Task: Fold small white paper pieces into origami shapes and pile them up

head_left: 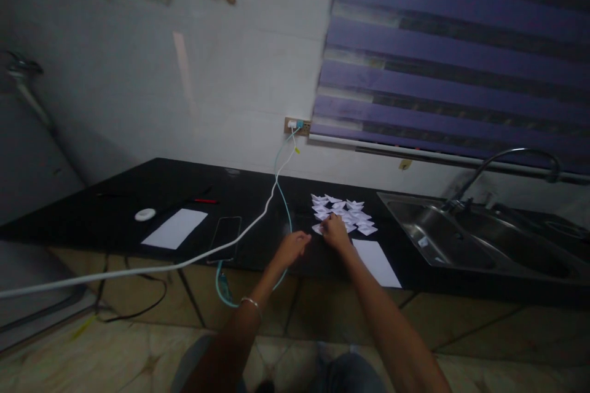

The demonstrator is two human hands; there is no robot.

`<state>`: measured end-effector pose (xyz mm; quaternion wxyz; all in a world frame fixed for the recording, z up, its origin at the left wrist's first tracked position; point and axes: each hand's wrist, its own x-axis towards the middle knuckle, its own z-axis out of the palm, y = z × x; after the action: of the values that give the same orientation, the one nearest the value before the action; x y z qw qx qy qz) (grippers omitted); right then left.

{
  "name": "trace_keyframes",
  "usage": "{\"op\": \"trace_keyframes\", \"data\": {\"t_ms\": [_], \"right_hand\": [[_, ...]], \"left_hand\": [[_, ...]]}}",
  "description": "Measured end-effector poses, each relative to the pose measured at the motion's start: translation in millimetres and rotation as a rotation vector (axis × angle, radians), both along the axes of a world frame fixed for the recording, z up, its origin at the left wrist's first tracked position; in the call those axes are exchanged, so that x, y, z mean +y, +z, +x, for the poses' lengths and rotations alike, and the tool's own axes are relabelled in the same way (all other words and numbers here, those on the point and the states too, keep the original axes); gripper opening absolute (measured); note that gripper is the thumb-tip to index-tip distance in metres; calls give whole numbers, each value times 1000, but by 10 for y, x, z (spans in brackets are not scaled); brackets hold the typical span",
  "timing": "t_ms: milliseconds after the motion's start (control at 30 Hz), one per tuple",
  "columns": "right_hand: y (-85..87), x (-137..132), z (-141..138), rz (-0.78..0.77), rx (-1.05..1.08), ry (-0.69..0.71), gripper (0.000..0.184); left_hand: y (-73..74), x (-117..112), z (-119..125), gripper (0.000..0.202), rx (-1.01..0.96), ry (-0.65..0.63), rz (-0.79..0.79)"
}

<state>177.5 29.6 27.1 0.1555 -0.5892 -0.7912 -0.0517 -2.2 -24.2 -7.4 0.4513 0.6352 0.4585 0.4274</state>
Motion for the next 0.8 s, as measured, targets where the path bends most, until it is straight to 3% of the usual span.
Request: {"op": "trace_keyframes", "data": {"t_ms": [400, 633, 800], "right_hand": [[276, 189, 142, -153, -106, 126, 18], [300, 87, 166, -81, -101, 117, 17], [271, 90, 143, -111, -85, 106, 17]], "left_hand": [[-13, 13, -25, 48, -14, -22, 9], [-44, 40, -25, 47, 16, -10, 7], [-63, 47, -30, 47, 10, -23, 5]]}}
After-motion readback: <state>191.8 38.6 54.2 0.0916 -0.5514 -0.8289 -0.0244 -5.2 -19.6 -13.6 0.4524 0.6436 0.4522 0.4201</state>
